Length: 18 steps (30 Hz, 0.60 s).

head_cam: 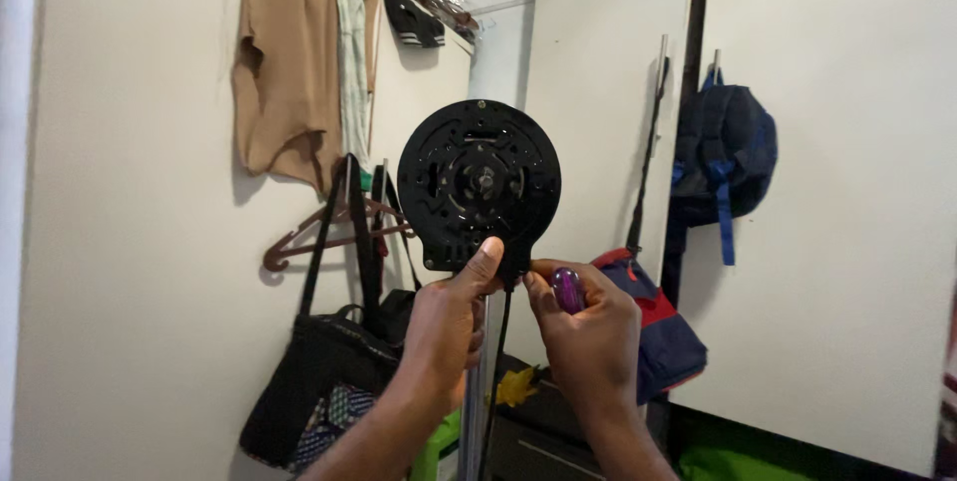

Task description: The person uses a screwdriver to remove screws from the rear housing of a standing electric fan. They loosen and remove several screws, then detach the rear motor cover from the fan stand.

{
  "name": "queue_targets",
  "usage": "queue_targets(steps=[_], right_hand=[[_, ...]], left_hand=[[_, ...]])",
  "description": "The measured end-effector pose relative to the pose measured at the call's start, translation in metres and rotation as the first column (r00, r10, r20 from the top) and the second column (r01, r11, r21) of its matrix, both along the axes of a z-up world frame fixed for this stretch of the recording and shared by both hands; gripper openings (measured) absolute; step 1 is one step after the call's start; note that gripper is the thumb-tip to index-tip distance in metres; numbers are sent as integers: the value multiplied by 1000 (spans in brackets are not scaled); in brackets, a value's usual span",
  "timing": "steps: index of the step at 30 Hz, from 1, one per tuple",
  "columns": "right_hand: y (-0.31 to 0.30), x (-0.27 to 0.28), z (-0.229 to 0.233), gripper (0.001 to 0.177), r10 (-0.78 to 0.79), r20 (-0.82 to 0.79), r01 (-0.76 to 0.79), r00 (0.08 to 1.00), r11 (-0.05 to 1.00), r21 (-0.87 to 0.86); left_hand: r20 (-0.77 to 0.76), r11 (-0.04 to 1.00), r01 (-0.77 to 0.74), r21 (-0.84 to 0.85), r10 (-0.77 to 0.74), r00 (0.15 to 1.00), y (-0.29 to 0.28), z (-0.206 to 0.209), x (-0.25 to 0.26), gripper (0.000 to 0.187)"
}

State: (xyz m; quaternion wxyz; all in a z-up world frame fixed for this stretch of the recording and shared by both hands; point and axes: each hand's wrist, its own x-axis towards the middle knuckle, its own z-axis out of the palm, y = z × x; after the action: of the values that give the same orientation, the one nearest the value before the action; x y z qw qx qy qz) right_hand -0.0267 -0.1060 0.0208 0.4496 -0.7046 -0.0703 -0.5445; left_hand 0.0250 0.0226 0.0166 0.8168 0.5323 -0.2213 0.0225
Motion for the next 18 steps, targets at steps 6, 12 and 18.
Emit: queue_targets(steps=[6,12,18], right_hand=[[5,4,-2,16,9,93,-7,996,1000,-19],[1,18,-12,15,114,176,-113,978,993,-15],[3,29,-19,16,197,249,-207,948,978,14]], left_hand=[[106,960,-183,-210,208,972,-3,0,-11,34],[38,977,-10,-213,18,999,-1,0,-12,35],[47,964,18,-266,-6,999,-6,1,-7,28]])
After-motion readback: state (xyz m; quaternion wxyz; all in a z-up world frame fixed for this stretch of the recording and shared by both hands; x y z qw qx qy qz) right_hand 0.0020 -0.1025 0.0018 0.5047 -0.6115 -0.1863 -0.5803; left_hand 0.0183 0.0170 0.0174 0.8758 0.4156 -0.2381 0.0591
